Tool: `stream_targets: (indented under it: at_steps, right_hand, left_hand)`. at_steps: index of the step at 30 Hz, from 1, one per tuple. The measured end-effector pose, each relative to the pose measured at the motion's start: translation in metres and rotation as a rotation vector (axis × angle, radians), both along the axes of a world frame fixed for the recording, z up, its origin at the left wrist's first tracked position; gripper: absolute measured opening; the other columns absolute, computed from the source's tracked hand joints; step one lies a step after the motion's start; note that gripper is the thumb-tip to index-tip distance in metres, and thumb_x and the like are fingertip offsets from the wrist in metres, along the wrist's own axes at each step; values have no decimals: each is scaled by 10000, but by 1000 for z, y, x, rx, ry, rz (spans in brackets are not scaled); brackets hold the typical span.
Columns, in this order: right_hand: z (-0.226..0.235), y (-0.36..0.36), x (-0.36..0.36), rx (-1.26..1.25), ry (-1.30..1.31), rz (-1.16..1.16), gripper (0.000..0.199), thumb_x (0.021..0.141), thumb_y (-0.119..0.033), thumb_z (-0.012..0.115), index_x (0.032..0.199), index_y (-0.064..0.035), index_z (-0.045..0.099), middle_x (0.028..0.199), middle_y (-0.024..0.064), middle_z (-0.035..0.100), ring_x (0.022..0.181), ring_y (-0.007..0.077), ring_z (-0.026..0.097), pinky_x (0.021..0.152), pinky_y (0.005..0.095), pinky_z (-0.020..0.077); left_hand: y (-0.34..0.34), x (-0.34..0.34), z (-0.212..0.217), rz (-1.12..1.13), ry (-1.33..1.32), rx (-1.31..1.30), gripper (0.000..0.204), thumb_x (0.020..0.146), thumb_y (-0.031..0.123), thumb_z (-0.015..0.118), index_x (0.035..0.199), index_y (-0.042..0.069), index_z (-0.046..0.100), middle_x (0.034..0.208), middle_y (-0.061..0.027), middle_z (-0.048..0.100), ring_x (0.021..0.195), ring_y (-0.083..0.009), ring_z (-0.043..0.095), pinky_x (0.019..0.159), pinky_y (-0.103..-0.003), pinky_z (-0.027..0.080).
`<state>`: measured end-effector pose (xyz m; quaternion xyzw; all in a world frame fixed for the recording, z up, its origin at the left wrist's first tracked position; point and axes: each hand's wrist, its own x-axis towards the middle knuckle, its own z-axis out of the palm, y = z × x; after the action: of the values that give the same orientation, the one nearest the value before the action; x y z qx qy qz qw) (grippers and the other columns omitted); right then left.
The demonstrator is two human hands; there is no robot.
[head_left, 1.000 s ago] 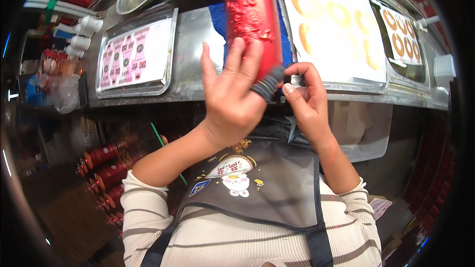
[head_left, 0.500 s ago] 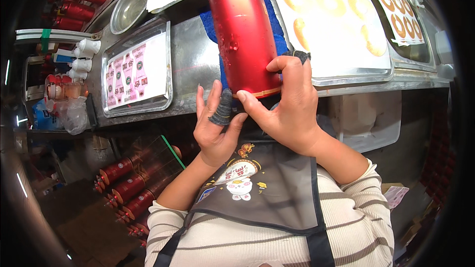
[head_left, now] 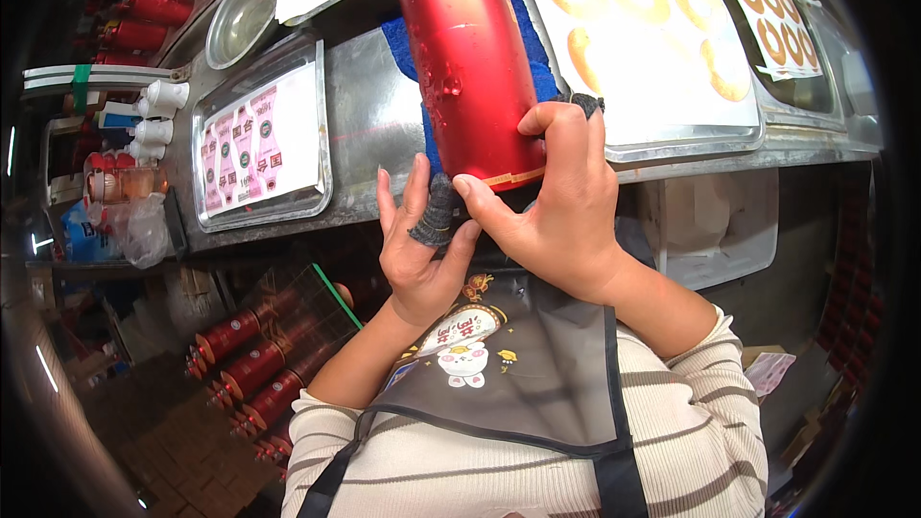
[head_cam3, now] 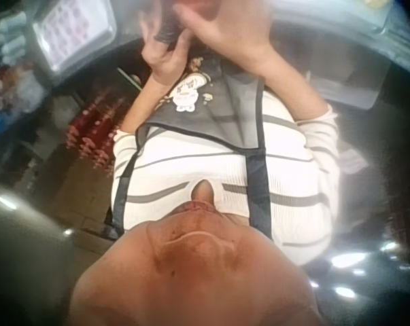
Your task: The person picks up red cylindrical cans from a tray, applies a gold circular sticker to the top rim, and then affixes a rectangular pink label to the side of the can. The labeled cans are placed back into a tray.
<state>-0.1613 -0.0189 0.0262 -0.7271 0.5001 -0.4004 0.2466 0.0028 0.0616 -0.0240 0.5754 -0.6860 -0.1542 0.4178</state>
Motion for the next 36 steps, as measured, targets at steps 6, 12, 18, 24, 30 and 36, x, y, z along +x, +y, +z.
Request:
stream_targets:
  at_steps: [6, 12, 18, 24, 30, 36]
  right_hand:
    - [2, 2, -1, 12, 1, 22, 558, 753, -258, 828, 1113, -17, 476, 1005, 130, 521, 865, 290, 549, 647, 380, 500]
    - [-5, -1, -3, -50, -38, 36, 488, 763, -232, 779, 1104, -14, 506, 999, 107, 536, 849, 295, 533, 553, 384, 489]
    - [-6, -1, -5, -47, -64, 47, 460, 786, -221, 766, 1109, -15, 510, 996, 110, 537, 844, 294, 539, 554, 382, 493]
    - [-7, 0, -9, -6, -88, 59, 441, 802, -205, 751, 1119, -14, 513, 1003, 120, 541, 870, 306, 553, 566, 388, 504]
    - [-12, 0, -14, 6, -186, 108, 351, 857, -124, 682, 1143, -1, 518, 1036, 131, 556, 872, 314, 557, 590, 394, 516]
    - [-14, -1, -27, 244, -388, 188, 240, 908, -20, 592, 1146, -3, 566, 1045, 129, 560, 864, 251, 575, 678, 304, 511]
  left_hand:
    - [-4, 3, 3, -32, -90, -47, 345, 807, 83, 796, 1127, -22, 721, 1443, -294, 519, 1235, -372, 618, 1154, -674, 182]
    - [-8, 3, 8, -53, -158, -82, 372, 793, 69, 798, 1141, -31, 710, 1449, -299, 511, 1241, -377, 614, 1149, -675, 190]
    - [-10, 3, 12, -71, -226, -92, 396, 780, 55, 800, 1149, -46, 701, 1455, -306, 500, 1247, -400, 605, 1140, -680, 201]
    - [-14, -2, 20, -87, -271, -109, 418, 756, 42, 804, 1144, -62, 690, 1462, -323, 482, 1245, -433, 597, 1130, -690, 204]
    - [-21, -8, 38, -105, -342, -100, 407, 709, 69, 822, 1087, -35, 712, 1452, -338, 480, 1253, -476, 577, 1120, -693, 214]
    - [-37, -11, 62, -180, -516, -165, 281, 710, 146, 821, 951, 32, 731, 1420, -311, 526, 1283, -493, 542, 1103, -716, 231]
